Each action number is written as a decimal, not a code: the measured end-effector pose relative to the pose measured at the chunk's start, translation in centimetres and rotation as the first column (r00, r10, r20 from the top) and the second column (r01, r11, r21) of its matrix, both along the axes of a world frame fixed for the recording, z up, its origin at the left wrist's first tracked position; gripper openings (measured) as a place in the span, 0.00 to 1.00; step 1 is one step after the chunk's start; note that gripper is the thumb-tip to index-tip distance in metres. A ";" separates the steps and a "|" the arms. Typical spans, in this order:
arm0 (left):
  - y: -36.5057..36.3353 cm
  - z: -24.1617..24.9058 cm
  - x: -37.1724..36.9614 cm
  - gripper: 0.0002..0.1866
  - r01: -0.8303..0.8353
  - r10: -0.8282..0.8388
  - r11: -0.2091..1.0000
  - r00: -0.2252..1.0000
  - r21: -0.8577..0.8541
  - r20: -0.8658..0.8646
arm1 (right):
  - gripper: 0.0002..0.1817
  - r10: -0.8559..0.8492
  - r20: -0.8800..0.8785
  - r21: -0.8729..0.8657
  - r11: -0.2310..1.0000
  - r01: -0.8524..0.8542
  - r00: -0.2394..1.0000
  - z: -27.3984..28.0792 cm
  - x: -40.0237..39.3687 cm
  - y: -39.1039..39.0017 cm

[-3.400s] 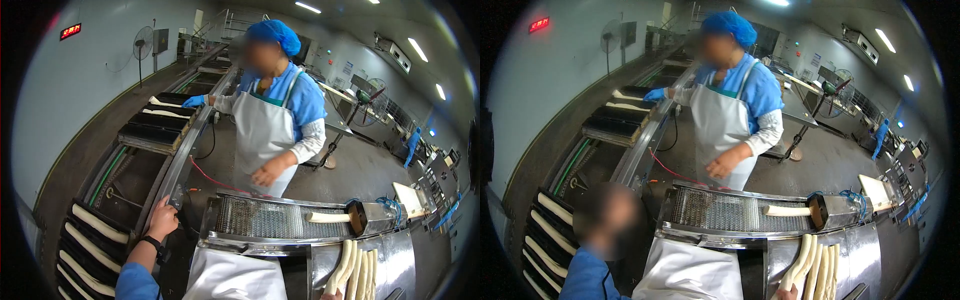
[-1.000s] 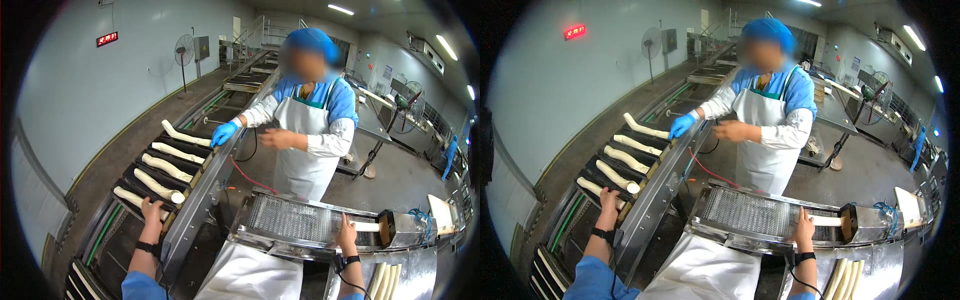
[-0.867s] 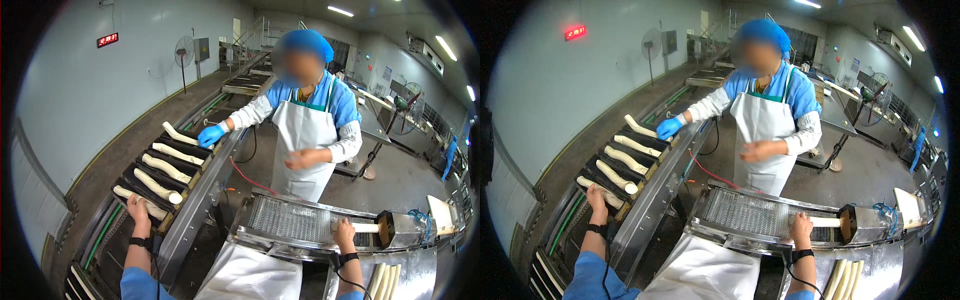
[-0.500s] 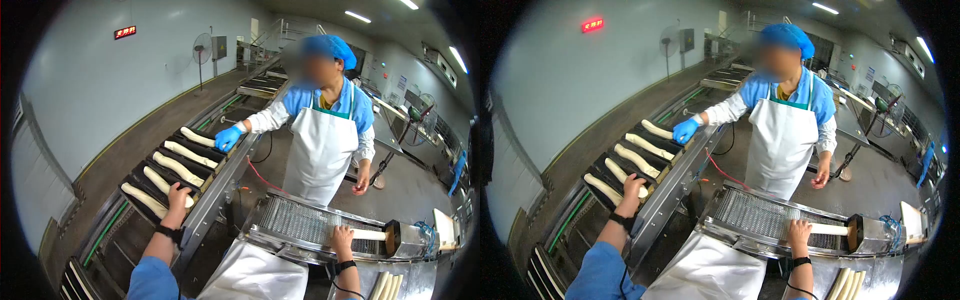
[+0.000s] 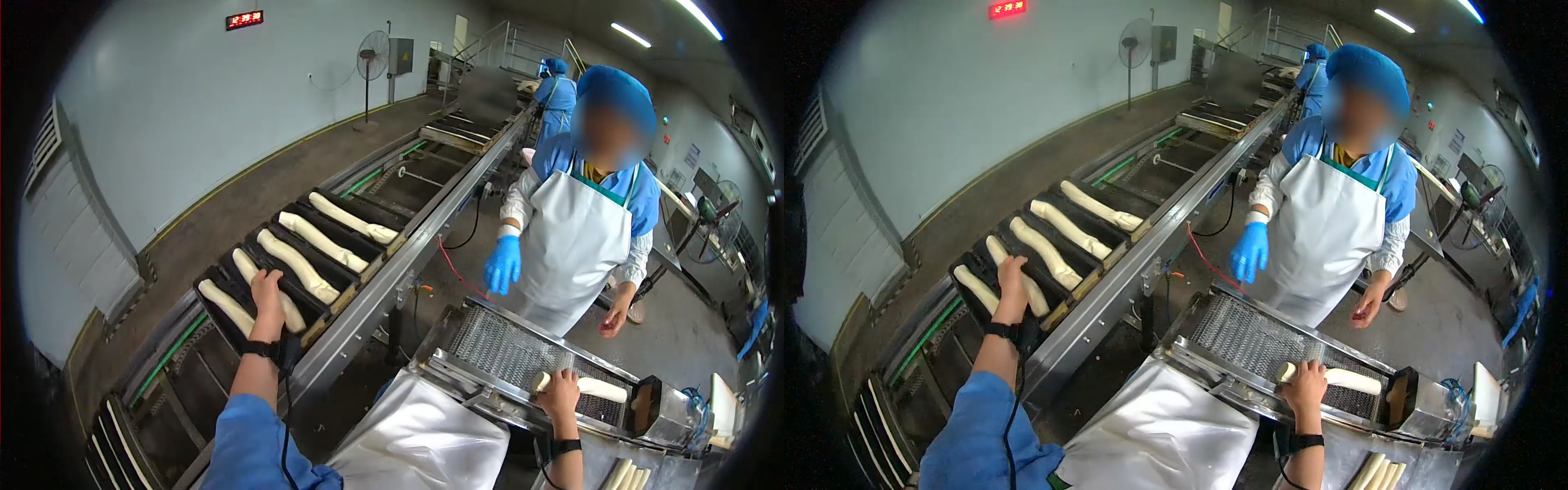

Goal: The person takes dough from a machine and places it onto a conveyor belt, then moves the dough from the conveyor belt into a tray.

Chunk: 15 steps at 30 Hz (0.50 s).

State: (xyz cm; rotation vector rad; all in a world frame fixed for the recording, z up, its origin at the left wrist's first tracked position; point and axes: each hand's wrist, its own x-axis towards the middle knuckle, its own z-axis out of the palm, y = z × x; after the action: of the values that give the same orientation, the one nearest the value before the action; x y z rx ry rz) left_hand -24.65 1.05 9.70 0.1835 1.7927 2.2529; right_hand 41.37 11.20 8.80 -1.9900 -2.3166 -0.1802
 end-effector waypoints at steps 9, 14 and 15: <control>3.9 0.8 11.7 0.26 0.215 -0.541 0.834 0.500 -0.508 -0.676 | 0.18 -0.053 -0.928 -0.142 0.966 0.217 -0.368 0.0 6.8 -1.5; 9.4 -2.7 12.5 0.27 0.415 -0.697 0.694 0.186 -0.588 -0.693 | 0.25 0.370 -0.727 -0.193 0.699 0.689 -0.579 -2.2 16.9 -13.2; 10.5 -3.7 12.0 0.27 0.449 -0.732 0.646 0.134 -0.618 -0.668 | 0.30 0.418 -0.738 -0.137 0.676 0.724 -0.530 -2.4 16.9 -17.0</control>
State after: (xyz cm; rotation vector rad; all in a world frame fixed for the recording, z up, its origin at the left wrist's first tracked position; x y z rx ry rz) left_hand -12.69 11.56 6.01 2.0246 1.7938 1.2084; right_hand 58.22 -5.78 6.39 -0.8992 -0.1386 0.5567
